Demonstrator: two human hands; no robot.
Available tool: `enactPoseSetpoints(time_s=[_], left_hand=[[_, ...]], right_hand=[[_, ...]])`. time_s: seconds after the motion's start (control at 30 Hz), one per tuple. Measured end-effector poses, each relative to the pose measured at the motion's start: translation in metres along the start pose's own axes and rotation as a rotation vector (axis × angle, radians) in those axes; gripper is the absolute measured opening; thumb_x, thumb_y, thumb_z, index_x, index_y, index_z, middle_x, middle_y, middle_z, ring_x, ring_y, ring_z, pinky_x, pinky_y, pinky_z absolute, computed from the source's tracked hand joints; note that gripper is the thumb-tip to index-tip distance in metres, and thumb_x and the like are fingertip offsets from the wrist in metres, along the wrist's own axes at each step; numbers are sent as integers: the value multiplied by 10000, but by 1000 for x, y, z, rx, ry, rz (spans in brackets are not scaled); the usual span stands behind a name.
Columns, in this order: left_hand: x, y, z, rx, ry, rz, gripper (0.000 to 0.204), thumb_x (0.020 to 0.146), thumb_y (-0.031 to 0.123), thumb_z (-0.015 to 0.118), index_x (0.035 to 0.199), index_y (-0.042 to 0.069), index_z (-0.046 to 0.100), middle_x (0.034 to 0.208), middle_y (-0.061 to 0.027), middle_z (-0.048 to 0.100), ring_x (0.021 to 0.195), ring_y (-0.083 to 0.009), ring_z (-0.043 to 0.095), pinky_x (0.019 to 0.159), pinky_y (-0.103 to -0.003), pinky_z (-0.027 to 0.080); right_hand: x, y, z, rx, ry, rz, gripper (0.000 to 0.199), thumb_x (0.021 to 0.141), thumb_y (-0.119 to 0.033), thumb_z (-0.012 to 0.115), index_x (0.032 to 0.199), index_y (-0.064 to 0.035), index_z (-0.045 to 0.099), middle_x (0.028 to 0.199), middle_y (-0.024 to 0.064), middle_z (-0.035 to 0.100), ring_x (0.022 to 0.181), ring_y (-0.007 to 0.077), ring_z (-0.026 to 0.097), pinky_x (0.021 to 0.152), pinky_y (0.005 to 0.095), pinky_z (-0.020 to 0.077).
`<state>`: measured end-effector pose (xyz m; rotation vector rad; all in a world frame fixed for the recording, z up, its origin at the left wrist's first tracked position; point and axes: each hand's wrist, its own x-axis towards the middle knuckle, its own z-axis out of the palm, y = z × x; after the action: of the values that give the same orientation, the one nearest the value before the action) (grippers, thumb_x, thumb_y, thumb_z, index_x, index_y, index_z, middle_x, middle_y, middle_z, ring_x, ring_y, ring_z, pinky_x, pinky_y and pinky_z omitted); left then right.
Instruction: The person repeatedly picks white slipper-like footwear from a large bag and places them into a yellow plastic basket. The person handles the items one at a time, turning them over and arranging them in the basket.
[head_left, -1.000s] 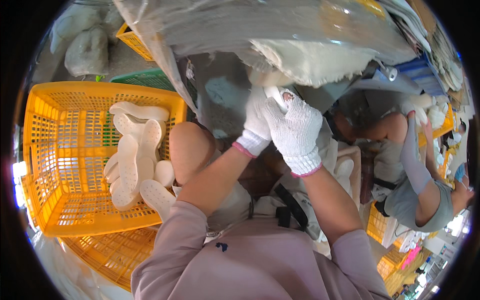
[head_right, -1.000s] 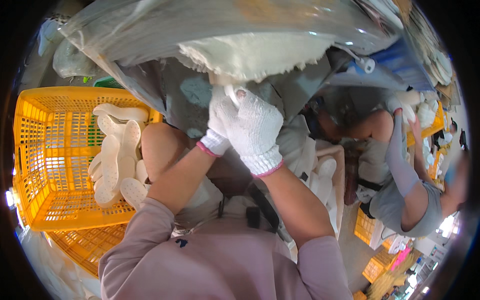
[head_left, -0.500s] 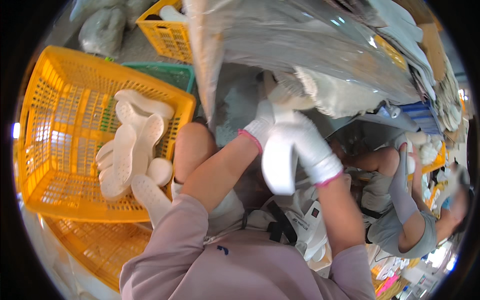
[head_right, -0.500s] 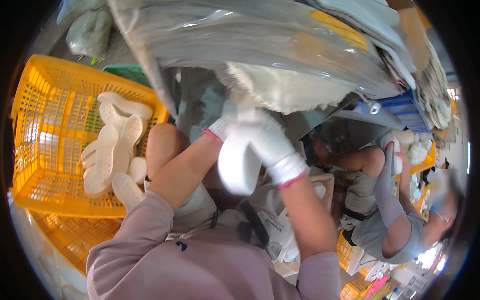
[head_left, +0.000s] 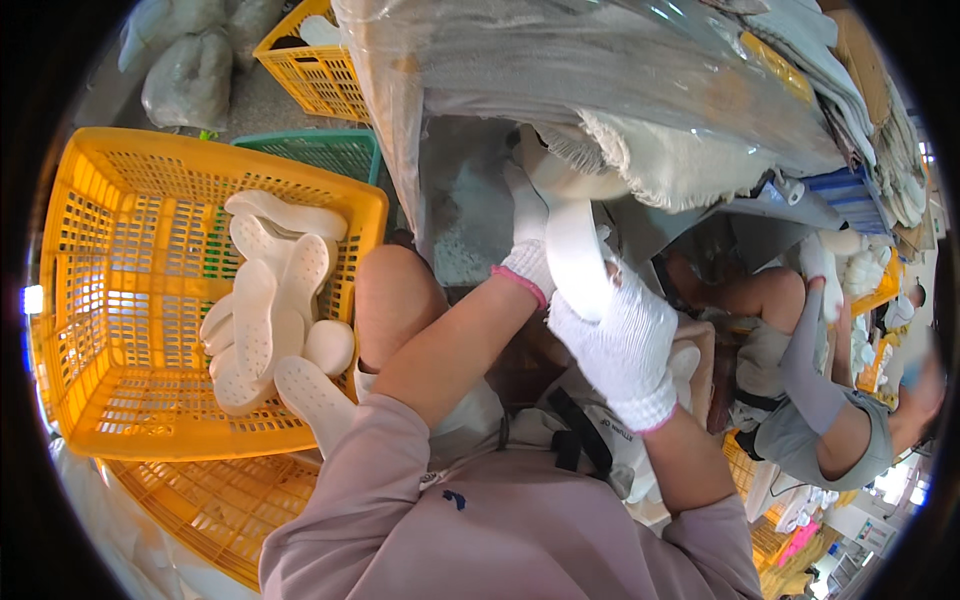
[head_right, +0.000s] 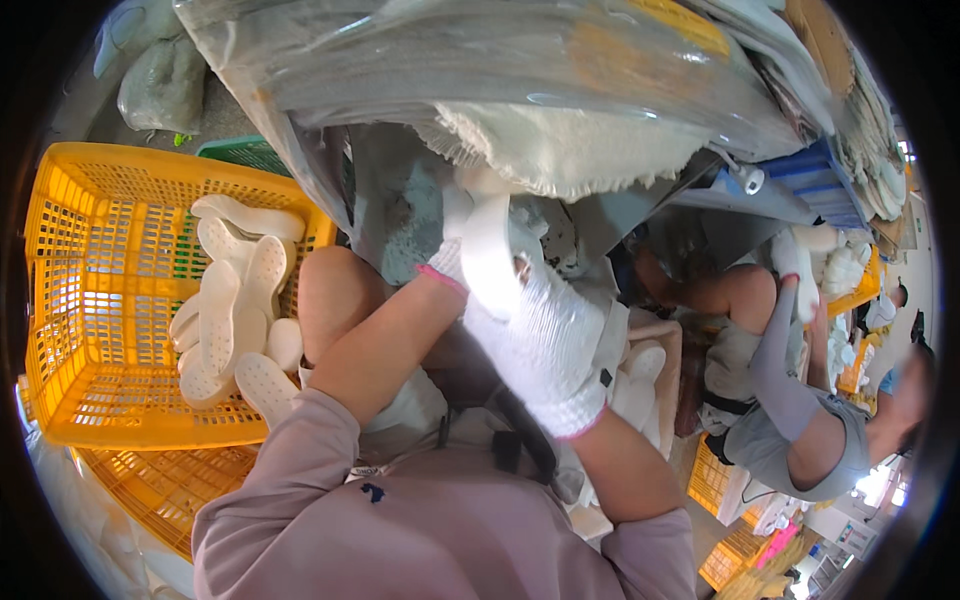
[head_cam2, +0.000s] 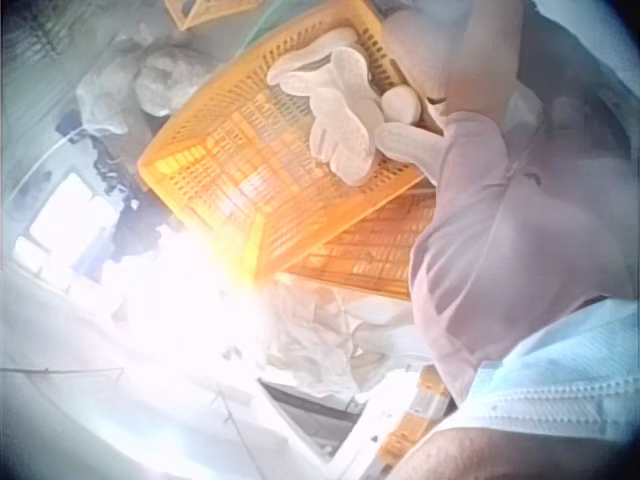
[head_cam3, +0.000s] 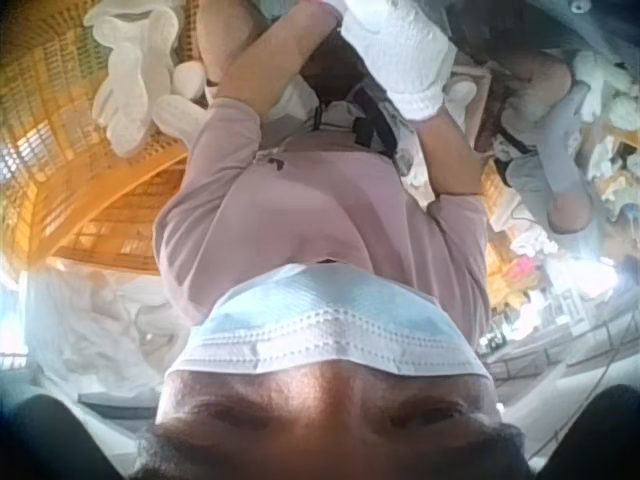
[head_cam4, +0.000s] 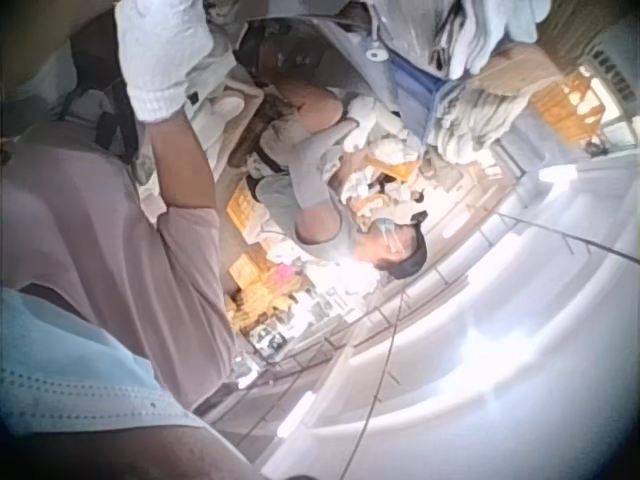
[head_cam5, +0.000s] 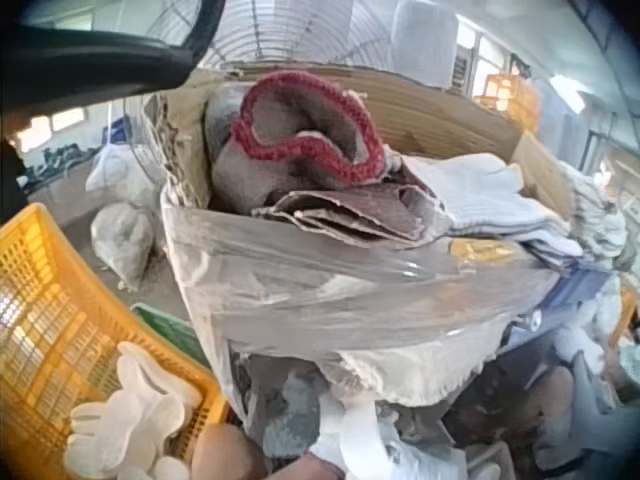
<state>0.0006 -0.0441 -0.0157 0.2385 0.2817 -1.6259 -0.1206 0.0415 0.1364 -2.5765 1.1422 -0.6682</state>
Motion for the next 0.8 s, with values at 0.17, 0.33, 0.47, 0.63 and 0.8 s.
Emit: enactPoseSetpoints(time_s=[0.17,0.33,0.47,0.63,0.8], left_hand=[[3,18,-7,66,237,86,565,1043,625,528,1071,84,687,967,-87,755,820,-309,736,763,-430,612],[-25,37,-10,431,53,-29,446,974,428,674,1129,11,648,1000,-217,736,915,-409,739,842,-512,597],[-41,25,-9,1599,134,799,430,973,312,720,1220,-23,608,1059,-162,742,964,-345,734,845,-421,594],[-33,8,-14,649,252,513,505,1110,458,462,1249,9,645,1093,-171,750,975,-327,725,899,-433,582],[-28,15,-4,1064,-83,487,419,1053,363,518,1262,31,664,1105,-134,746,1007,-314,724,923,-444,581]], right_hand=[[41,-3,-2,79,-13,125,363,834,-285,799,1120,-66,746,980,161,759,873,380,744,759,434,611],[18,10,20,159,90,220,435,794,-370,863,1096,-72,769,898,153,766,814,366,755,731,443,601],[43,15,37,261,212,224,382,810,-395,866,982,-62,789,889,172,763,817,376,746,737,439,595],[39,13,42,153,154,291,467,837,-472,865,969,-34,771,847,195,749,824,406,735,732,465,581],[34,20,21,283,133,73,432,873,-304,862,1122,23,729,942,224,739,821,344,737,753,404,587]])
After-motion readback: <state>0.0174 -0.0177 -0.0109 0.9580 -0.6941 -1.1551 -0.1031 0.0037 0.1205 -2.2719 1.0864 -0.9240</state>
